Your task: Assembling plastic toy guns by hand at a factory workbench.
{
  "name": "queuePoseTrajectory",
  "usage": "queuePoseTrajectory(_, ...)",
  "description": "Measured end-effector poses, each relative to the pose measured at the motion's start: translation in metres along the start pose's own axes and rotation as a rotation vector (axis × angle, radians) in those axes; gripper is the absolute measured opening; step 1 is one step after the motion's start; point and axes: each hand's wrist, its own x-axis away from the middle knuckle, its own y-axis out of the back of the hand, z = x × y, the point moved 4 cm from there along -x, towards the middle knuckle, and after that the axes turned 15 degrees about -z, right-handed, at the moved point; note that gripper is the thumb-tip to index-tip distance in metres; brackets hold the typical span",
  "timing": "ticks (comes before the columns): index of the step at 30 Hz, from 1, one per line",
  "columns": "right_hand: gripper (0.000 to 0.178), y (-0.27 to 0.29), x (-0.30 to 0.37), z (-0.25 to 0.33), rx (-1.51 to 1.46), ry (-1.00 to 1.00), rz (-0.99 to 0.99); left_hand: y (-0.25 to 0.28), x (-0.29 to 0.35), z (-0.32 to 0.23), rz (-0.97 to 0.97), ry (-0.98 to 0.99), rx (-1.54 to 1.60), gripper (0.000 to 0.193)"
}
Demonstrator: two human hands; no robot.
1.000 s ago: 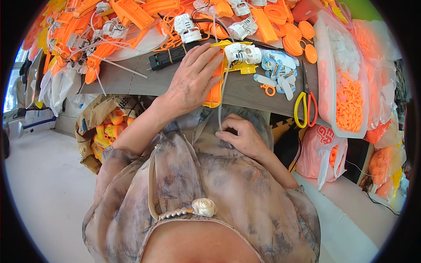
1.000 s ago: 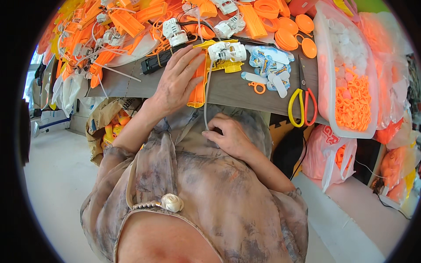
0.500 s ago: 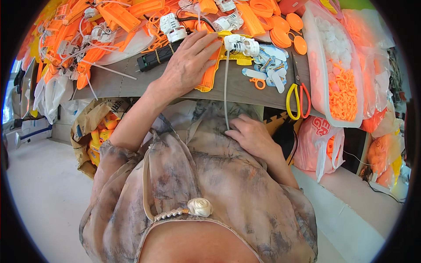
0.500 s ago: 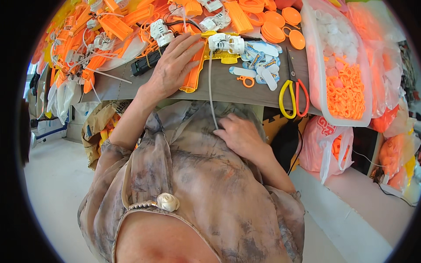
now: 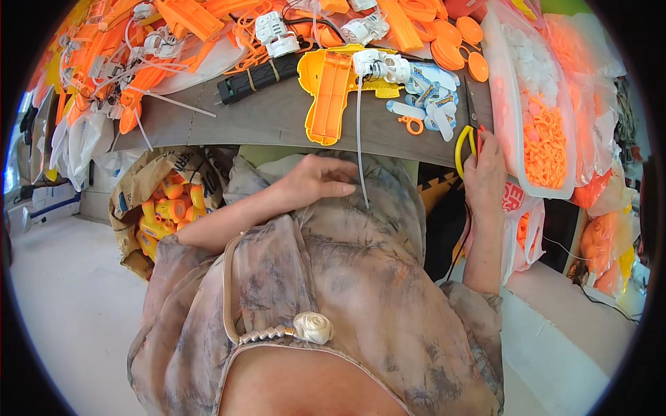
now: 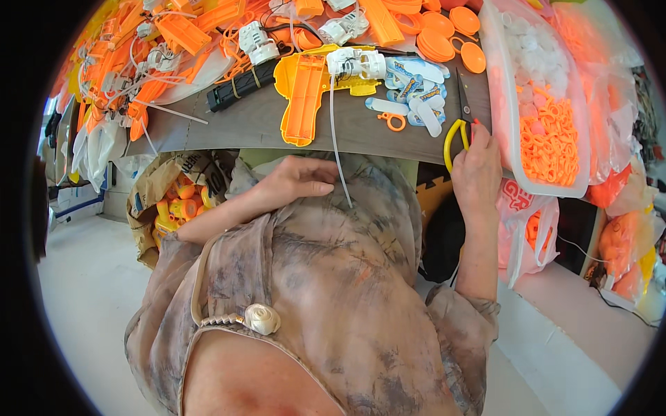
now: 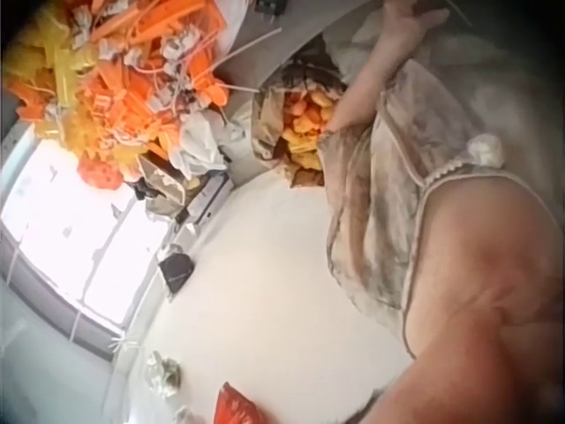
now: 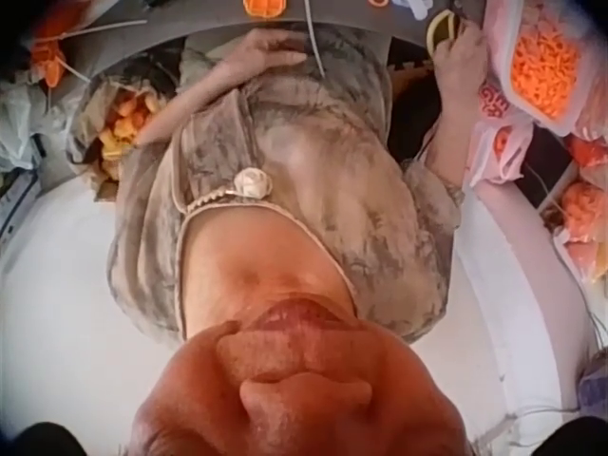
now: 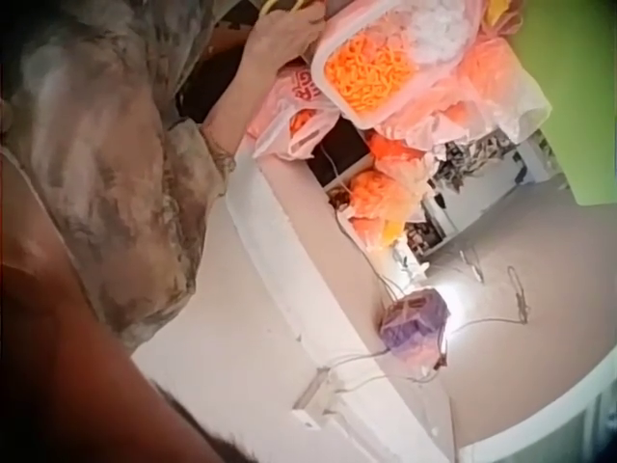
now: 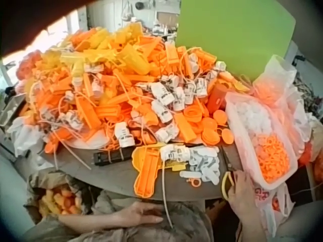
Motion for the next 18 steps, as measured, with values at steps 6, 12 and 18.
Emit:
queuePoseTrajectory(6,0.040,0.016,0.015,0.005,-0.151,-0.219,-0.063,-0.013,-0.012,0.004,0.093,0.325,0.467,0.029)
queuePoseTrajectory(12,0.041,0.032,0.056,0.029,-0.767,-0.344,-0.213,-0.015,-0.010,0.002,0.150,0.378,0.464,0.032)
queuePoseTrajectory(18,0.076,0.026,0.090,0.046,-0.861,-0.210,0.584,-0.016,-0.007,-0.001,0.180,0.370,0.538,0.040)
